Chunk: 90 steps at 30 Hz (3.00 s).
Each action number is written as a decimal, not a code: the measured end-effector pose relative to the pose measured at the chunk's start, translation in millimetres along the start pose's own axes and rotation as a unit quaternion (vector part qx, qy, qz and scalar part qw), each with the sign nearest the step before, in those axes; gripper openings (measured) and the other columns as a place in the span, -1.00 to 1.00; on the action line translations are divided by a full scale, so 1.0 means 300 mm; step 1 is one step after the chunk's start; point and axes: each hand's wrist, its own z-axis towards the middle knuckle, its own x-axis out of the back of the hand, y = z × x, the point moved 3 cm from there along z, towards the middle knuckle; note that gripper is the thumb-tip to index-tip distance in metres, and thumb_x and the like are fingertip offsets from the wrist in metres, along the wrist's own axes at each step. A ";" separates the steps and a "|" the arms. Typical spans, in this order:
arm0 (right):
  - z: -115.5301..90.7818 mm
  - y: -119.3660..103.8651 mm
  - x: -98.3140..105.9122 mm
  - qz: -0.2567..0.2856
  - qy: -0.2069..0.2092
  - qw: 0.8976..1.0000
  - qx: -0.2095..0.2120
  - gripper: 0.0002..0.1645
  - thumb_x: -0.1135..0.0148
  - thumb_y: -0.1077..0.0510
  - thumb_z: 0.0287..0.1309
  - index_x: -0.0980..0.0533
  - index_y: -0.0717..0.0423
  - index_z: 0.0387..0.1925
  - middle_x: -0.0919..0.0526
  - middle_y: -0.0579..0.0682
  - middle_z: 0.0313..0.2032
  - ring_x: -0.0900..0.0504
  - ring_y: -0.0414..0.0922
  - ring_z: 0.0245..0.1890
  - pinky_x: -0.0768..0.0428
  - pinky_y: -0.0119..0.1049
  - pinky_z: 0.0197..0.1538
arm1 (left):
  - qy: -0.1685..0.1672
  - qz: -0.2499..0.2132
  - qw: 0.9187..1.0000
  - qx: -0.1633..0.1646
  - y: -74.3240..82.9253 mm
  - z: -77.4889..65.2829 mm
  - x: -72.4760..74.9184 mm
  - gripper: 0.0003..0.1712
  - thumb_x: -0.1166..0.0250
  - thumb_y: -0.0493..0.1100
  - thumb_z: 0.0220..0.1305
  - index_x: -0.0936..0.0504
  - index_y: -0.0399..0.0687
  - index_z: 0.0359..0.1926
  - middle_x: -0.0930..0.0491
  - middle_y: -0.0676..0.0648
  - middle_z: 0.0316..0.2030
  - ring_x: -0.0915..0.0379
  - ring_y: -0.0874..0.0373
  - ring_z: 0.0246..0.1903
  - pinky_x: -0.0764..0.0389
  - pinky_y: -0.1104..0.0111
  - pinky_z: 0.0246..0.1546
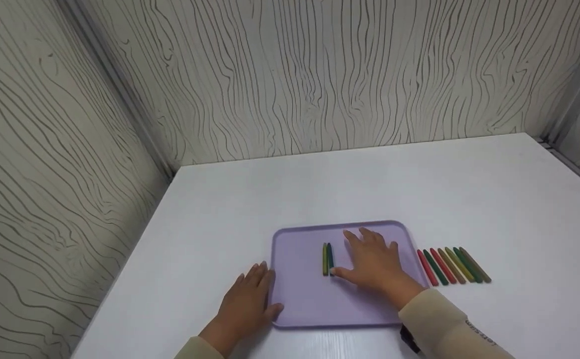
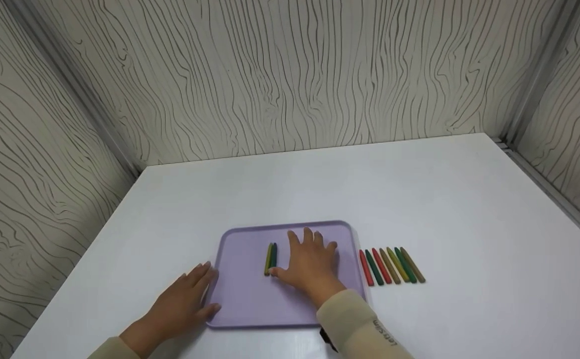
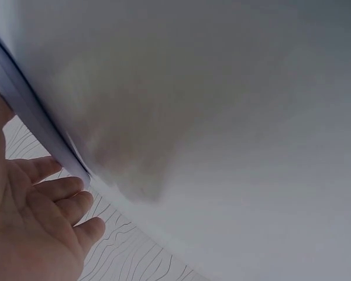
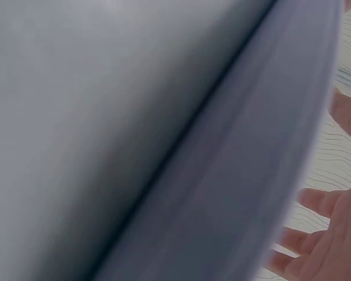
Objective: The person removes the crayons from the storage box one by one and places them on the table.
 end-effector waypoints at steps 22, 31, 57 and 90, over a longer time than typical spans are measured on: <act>0.039 -0.045 -0.040 -0.006 -0.008 1.000 0.028 0.00 -0.33 -0.45 -0.17 -0.42 0.04 0.23 -0.39 0.23 0.18 -0.32 0.22 0.16 -0.29 0.29 0.04 | -0.008 0.008 1.000 0.003 -0.009 0.010 -0.009 -0.14 -0.16 0.25 0.25 -0.25 -0.23 0.37 -0.15 -0.25 0.38 -0.05 -0.16 0.35 -0.15 -0.04 0.29; 0.049 -0.045 -0.052 0.028 -0.012 0.999 0.035 -0.07 -0.43 -0.35 -0.21 -0.47 0.03 0.18 -0.38 0.22 0.14 -0.30 0.19 0.11 -0.32 0.17 0.00 | -0.001 0.006 1.000 -0.005 -0.013 0.007 -0.013 -0.14 -0.16 0.24 0.25 -0.25 -0.25 0.36 -0.17 -0.27 0.36 -0.07 -0.17 0.34 -0.18 -0.05 0.28; 0.053 -0.024 -0.042 0.155 0.009 0.988 0.020 -0.72 -0.33 0.32 -0.05 -0.65 0.18 -0.19 -0.48 -0.07 -0.40 -0.47 -0.13 -0.36 -0.53 -0.15 -0.20 | 0.013 0.022 1.000 -0.017 -0.008 0.003 -0.005 -0.17 -0.16 0.23 0.27 -0.29 -0.28 0.34 -0.23 -0.27 0.33 -0.12 -0.17 0.32 -0.23 -0.04 0.25; 0.024 0.028 0.011 0.257 -0.018 0.966 -0.025 -0.63 -0.25 0.37 -0.03 -0.61 0.12 -0.11 -0.59 -0.06 -0.39 -0.51 -0.12 -0.34 -0.53 -0.17 -0.22 | 0.008 -0.001 1.000 -0.009 -0.002 0.002 -0.005 -0.16 -0.19 0.22 0.25 -0.30 -0.27 0.33 -0.22 -0.27 0.34 -0.09 -0.18 0.33 -0.19 -0.05 0.27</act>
